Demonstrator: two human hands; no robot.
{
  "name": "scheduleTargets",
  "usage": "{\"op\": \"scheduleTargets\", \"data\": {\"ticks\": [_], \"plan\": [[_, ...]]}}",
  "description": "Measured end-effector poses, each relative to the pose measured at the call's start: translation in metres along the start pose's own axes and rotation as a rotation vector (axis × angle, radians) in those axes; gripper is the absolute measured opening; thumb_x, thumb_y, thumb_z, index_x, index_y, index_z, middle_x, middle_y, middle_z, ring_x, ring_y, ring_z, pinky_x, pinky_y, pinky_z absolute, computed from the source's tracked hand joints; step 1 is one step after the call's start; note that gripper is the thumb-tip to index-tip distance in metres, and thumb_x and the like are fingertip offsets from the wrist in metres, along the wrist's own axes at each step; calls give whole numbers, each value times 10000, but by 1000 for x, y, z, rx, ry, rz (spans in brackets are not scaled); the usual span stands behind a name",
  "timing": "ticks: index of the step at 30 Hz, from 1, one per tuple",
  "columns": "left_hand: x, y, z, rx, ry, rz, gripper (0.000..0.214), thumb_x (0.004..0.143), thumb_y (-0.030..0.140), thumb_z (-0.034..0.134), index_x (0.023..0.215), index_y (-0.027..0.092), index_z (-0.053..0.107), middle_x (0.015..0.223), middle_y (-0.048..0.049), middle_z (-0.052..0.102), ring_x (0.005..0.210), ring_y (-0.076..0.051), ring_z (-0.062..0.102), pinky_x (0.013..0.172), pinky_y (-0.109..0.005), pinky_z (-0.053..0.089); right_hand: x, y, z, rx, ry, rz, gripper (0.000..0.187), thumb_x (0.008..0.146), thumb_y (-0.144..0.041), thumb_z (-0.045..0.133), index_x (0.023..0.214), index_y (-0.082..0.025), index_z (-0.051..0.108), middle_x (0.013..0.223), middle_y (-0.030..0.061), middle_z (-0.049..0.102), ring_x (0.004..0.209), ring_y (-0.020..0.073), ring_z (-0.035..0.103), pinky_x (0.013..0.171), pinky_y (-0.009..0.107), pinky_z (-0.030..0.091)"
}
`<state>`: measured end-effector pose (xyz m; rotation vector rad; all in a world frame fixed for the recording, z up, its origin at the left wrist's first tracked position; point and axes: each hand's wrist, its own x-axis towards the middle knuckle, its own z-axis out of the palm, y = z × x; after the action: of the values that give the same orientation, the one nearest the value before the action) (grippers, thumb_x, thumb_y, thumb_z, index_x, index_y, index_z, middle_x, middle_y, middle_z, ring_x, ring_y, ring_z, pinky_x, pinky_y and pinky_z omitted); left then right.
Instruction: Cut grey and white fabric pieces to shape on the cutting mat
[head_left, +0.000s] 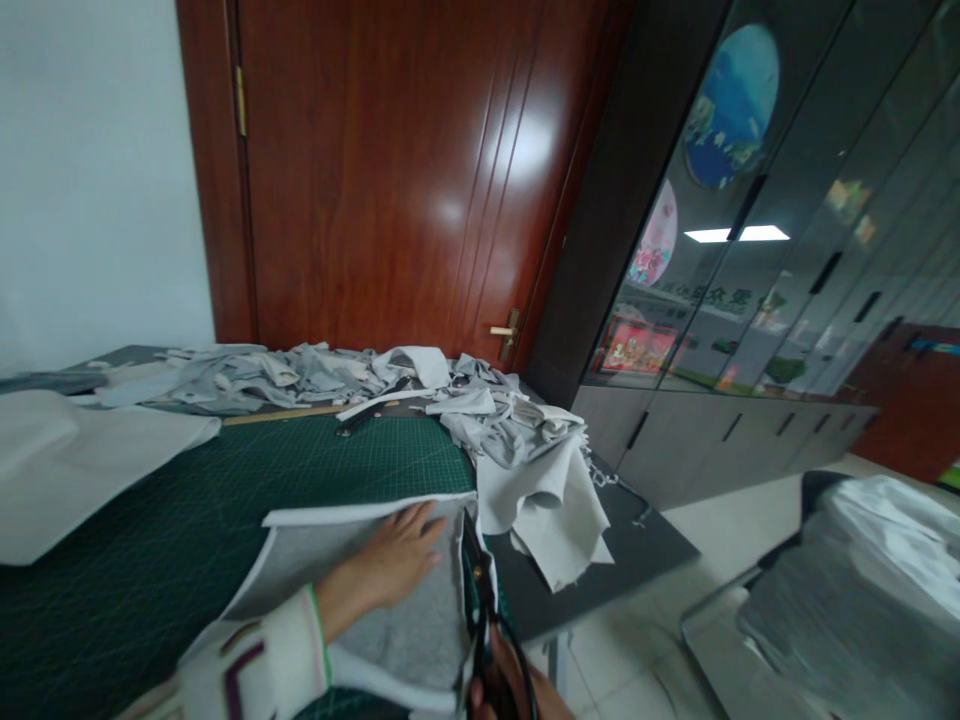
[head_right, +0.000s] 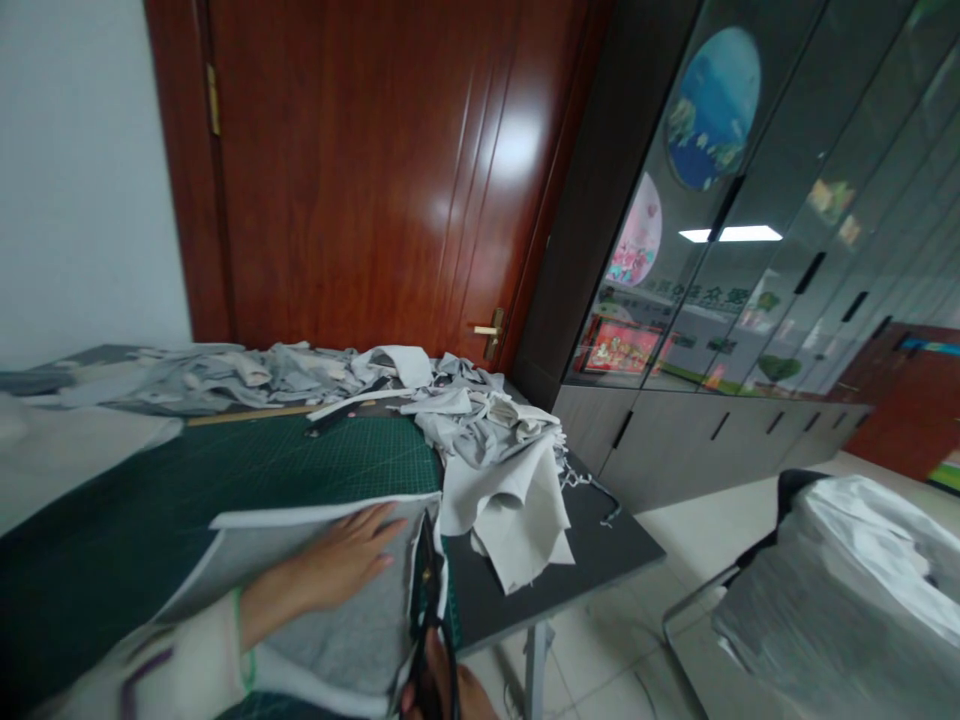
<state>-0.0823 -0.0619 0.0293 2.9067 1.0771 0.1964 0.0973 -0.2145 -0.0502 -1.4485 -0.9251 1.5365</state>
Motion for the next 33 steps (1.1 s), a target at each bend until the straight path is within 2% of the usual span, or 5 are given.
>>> {"op": "scheduleTargets", "data": {"ticks": [6,13,20,27,33], "plan": [[27,0,0,8,37,18,566,873,42,392,1377,223,574,1412,-96,600,1319,-250,541,1089,-391,429,-17,-20,16,246,-17,122,827,370,-968,630,591,-172,592,439,-67,389,410,67,341,431,226,183],[37,-6,12,-35,69,-3,487,1022,271,297,1457,169,492,1560,-132,446,1442,-261,395,1167,-429,322,-45,-39,27,373,49,90,722,455,-819,787,644,-146,606,488,-60,474,456,46,389,483,197,241],[36,-16,23,-62,64,9,536,1033,384,343,1523,178,409,1611,-119,348,1501,-257,282,1219,-485,176,-38,-39,32,395,119,133,756,321,-849,782,565,-160,594,424,-59,462,417,56,397,450,204,232],[37,-16,21,-89,23,24,892,873,712,518,1550,157,346,1633,-175,255,1520,-301,217,1225,-525,105,-36,-40,28,360,113,184,770,349,-855,771,624,-158,592,453,-68,481,426,51,390,428,193,235],[36,-15,17,-126,5,26,991,791,734,604,1553,160,337,1641,-184,225,1521,-327,197,1222,-518,58,-46,-51,22,289,82,209,773,431,-858,754,703,-146,625,545,-41,540,511,77,476,467,203,404]]}}
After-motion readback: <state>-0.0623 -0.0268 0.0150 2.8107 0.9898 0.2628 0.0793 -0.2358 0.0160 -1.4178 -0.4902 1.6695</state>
